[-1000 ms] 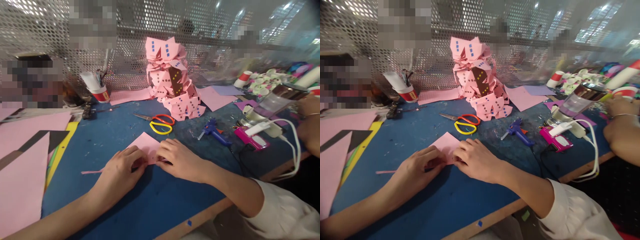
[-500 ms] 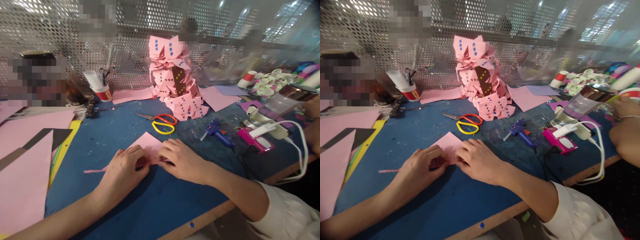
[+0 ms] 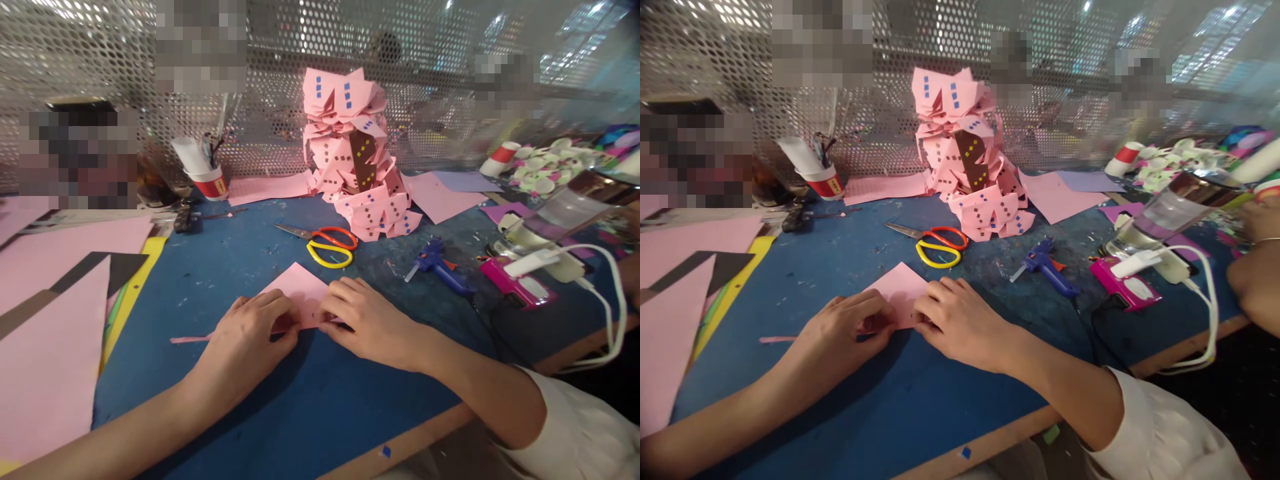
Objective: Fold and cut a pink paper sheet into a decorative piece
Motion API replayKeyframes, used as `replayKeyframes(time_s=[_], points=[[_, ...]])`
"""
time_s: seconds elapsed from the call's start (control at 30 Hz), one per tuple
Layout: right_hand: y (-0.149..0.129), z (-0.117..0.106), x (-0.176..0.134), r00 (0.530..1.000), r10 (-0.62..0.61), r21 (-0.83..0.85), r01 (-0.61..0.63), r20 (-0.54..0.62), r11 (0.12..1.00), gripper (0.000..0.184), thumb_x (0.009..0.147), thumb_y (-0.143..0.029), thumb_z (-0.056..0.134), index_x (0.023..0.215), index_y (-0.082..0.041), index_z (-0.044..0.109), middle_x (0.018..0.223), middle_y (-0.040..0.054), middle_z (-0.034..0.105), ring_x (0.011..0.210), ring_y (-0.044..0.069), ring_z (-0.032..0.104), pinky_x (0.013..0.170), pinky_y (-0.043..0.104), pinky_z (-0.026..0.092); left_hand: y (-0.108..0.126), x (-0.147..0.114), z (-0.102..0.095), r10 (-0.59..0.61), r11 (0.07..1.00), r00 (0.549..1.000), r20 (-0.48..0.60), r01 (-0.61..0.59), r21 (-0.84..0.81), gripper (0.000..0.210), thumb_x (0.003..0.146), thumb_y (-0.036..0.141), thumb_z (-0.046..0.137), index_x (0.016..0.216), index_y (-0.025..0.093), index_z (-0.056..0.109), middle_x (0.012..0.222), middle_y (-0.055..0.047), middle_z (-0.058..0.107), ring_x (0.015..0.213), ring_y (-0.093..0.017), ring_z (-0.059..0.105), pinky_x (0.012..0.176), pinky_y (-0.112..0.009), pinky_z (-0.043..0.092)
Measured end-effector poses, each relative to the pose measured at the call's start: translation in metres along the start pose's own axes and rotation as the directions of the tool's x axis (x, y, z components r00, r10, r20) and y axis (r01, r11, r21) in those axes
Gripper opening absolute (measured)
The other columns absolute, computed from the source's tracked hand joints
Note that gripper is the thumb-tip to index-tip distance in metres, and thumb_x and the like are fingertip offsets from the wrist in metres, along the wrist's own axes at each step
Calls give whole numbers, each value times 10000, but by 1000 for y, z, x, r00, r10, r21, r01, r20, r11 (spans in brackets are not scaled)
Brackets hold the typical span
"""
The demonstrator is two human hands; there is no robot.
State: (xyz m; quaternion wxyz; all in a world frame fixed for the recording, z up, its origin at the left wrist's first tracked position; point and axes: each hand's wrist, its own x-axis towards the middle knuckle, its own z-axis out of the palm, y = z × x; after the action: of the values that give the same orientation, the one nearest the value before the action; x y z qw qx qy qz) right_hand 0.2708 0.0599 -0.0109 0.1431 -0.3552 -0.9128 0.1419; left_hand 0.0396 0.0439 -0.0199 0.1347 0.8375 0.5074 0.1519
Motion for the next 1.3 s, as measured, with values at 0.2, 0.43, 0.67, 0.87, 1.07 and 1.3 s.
replayKeyframes(time_s=[0.2,0.43,0.67,0.87,1.07,1.3], points=[[1,0,0,1000,2,7,-2,5,1000,68,987,-239,585,980,-191,633,1024,51,625,980,197,536,881,357,407,-2,-1,-2,-11,1000,1000,8,11,-13,99,846,151,539,843,221,609,826,19,658,746,-161,605,746,-327,385],[0,0,0,1000,1,13,-1,-2,1000,60,987,-220,579,956,-192,622,1022,42,620,973,187,526,884,349,401,-5,-2,-4,-38,999,999,29,39,-27,76,850,171,542,825,220,593,807,26,648,740,-161,603,743,-327,379],[0,-1,0,1000,0,10,0,3,1000,54,986,-216,582,948,-192,611,1017,39,621,965,184,523,876,341,396,-8,-4,-7,-59,998,998,36,60,-25,86,840,191,537,819,222,615,802,22,665,741,-172,619,747,-337,384],[1,1,0,1000,-4,6,4,-6,1000,43,977,-203,588,939,-192,603,1007,35,616,957,183,523,874,336,393,-12,-5,-11,-87,996,995,54,89,-32,121,854,236,520,836,231,639,812,21,680,743,-168,628,716,-314,390],[1,1,-1,1000,-4,12,4,-5,1000,43,983,-212,582,949,-197,606,1015,34,617,964,183,529,877,337,399,-16,-6,-16,-128,991,986,111,130,-10,131,842,232,518,832,237,649,821,28,687,761,-163,635,722,-297,403],[1,1,0,1000,0,18,0,-9,1000,56,987,-222,580,945,-200,609,1014,31,619,964,182,529,877,344,400,-17,-7,-18,-163,987,979,120,162,22,158,835,239,506,832,240,664,813,25,699,770,-173,644,722,-296,405]])
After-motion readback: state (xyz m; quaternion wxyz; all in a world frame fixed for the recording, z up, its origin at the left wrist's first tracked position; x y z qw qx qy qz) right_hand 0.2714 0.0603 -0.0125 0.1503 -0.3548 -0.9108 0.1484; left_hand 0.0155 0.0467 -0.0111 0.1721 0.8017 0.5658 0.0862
